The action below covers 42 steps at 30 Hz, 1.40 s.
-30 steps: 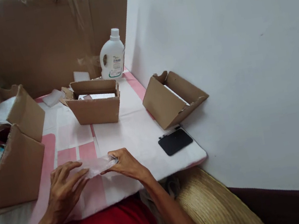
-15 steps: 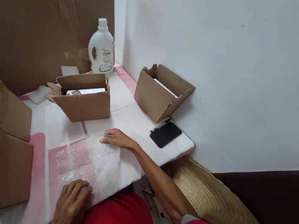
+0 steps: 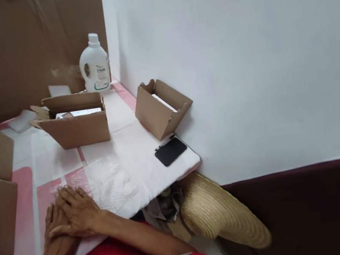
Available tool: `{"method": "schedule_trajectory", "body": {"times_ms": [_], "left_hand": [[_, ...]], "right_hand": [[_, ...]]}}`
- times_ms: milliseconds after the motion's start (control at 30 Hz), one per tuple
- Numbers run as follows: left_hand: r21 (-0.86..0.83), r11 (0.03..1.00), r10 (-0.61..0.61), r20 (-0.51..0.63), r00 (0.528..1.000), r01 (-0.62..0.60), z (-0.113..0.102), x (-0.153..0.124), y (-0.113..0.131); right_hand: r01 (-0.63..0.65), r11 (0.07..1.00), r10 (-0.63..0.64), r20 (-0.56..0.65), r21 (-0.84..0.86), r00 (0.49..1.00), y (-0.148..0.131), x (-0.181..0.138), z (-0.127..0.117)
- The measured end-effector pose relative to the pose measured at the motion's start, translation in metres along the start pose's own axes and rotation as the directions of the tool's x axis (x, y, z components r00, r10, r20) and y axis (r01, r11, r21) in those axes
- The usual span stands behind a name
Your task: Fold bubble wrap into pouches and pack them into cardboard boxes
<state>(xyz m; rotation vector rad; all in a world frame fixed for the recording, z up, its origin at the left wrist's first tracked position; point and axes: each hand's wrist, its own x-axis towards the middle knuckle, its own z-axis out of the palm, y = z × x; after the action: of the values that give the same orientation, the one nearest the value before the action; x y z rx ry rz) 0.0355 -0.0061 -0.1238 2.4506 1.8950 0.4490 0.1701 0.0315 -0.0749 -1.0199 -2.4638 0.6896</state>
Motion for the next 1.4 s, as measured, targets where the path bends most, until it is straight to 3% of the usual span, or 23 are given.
{"method": "schedule_trajectory", "body": {"times_ms": [133, 267, 367, 467, 600, 800, 933, 1033, 1167, 1267, 1400], "left_hand": [[0.016, 0.999, 0.050, -0.058, 0.997, -0.049, -0.003, 0.000, 0.007], [0.032, 0.999, 0.012, -0.069, 0.998, -0.010, -0.010, 0.005, 0.017], [0.049, 0.998, 0.035, -0.066, 0.997, -0.032, -0.015, 0.006, 0.016], [0.029, 0.992, 0.121, -0.068, 0.990, -0.119, -0.023, -0.001, 0.007], [0.045, 0.940, 0.340, -0.004, 0.940, -0.340, -0.037, -0.022, -0.007], [0.061, 0.889, 0.452, 0.043, 0.891, -0.454, -0.055, -0.048, -0.016], [-0.053, 0.870, 0.492, 0.031, 0.870, -0.490, -0.059, -0.056, -0.024], [-0.196, 0.897, 0.395, -0.048, 0.917, -0.397, -0.059, -0.058, -0.030], [-0.331, 0.905, 0.247, -0.107, 0.963, -0.269, -0.061, -0.055, -0.028], [-0.466, 0.885, -0.037, -0.063, 0.997, 0.003, -0.063, -0.051, -0.015], [-0.540, 0.759, -0.420, 0.020, 0.907, 0.364, -0.061, -0.043, 0.006]], "right_hand": [[-0.065, 0.995, 0.067, 0.036, -0.071, 0.997, 0.046, -0.001, -0.006], [-0.272, 0.944, 0.275, -0.009, -0.184, 0.961, 0.106, -0.026, -0.047], [-0.408, 0.886, 0.397, -0.095, -0.220, 0.913, 0.129, -0.056, -0.076], [-0.270, 0.927, 0.260, -0.075, -0.259, 0.963, 0.131, -0.090, -0.091], [-0.053, 0.953, 0.088, 0.103, -0.300, 0.991, 0.122, -0.125, -0.089], [0.058, 0.920, 0.016, 0.185, -0.387, 0.983, 0.113, -0.159, -0.081], [0.059, 0.920, 0.025, 0.211, -0.386, 0.977, 0.112, -0.174, -0.083], [0.048, 0.958, -0.002, 0.161, -0.282, 0.987, 0.116, -0.178, -0.087], [0.004, 0.997, -0.007, -0.035, -0.083, 0.999, 0.121, -0.173, -0.087], [-0.043, 0.998, 0.053, -0.257, 0.041, 0.965, 0.119, -0.167, -0.076], [-0.185, 0.974, 0.224, -0.481, 0.129, 0.847, 0.105, -0.156, -0.057]]}}
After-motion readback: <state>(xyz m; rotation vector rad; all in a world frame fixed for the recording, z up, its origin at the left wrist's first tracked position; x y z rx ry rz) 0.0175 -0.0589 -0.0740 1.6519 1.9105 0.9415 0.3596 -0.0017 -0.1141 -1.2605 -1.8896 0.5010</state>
